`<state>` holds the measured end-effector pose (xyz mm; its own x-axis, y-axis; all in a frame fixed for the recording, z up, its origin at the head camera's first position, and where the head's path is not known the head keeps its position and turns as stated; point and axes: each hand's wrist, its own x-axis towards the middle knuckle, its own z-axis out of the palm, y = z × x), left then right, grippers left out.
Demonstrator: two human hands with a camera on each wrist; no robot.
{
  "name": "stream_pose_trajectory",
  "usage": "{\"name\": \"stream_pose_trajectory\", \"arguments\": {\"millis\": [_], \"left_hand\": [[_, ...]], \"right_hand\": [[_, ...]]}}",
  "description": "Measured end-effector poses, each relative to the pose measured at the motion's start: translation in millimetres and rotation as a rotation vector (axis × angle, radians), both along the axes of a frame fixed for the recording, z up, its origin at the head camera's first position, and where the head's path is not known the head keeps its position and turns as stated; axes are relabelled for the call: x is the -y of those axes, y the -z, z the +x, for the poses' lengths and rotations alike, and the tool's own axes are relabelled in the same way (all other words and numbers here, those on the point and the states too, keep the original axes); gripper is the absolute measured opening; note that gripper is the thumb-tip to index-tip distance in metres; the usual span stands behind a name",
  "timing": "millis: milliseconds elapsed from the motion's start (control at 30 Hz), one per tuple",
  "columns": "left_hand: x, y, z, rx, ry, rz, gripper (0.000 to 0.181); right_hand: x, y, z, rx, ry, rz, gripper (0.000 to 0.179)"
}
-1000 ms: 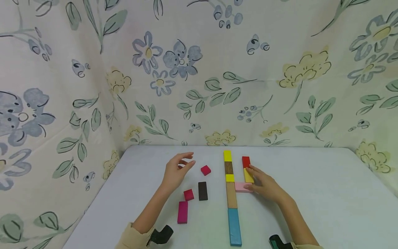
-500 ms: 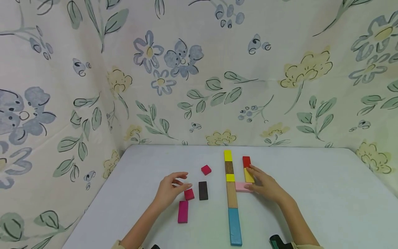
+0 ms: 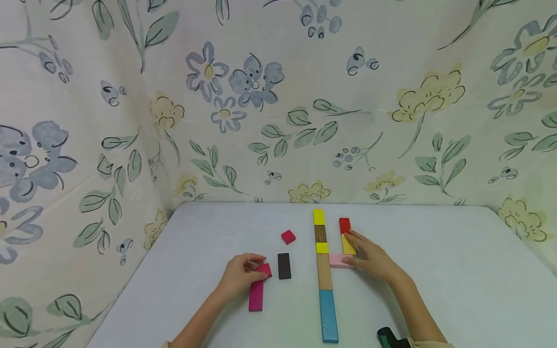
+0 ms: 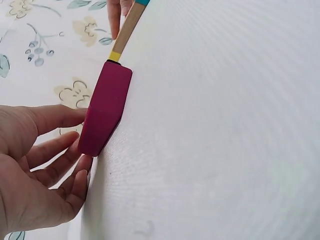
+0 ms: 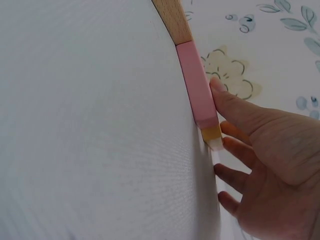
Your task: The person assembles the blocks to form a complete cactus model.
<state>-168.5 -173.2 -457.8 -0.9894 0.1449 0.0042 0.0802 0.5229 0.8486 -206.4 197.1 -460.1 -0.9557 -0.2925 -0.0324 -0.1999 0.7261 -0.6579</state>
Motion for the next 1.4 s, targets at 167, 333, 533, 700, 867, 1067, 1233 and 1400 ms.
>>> {"name": "stream_pose_trajectory", "arguments": {"millis": [167,333,533,700,867,1067,1233,1400], "left_hand": [[0.6,0.2,-0.3,0.002,0.002,0.002,0.036],[0.9,2.8,-2.6,-0.020,0.031,-0.016,0.038],[3.2,4.3,-3.9,0.002,0.098,-0.014,0.041],[6.9,4.1,-5.0,0.022,0.152,-0.015,0.041],[10.4,2.7,-6.1,0.039,0.196,-0.012,0.041],[12.7,2.5,-8.0,0.048,0.211,-0.006,0.037],[11.1,4.4,-8.3,0.027,0.179,-0.033,0.032],[10.2,7.1,-7.6,-0.009,0.135,-0.050,0.030]], "right_hand": [[0,0.5,-1.2,-0.012,-0.008,-0.001,0.078],[0,0.9,-1.6,-0.006,-0.006,0.000,0.077],[-1,1.4,-1.0,0.003,0.004,0.008,0.079],[-1,1.3,0.0,0.006,0.005,0.005,0.079],[-1,-0.7,1.3,-0.005,-0.003,0.006,0.079],[0,-1.1,1.8,-0.004,-0.004,0.003,0.077],[0,-1.8,1.6,-0.004,-0.003,0.003,0.077],[0,-1.2,0.8,-0.001,-0.004,0.004,0.076]]}}
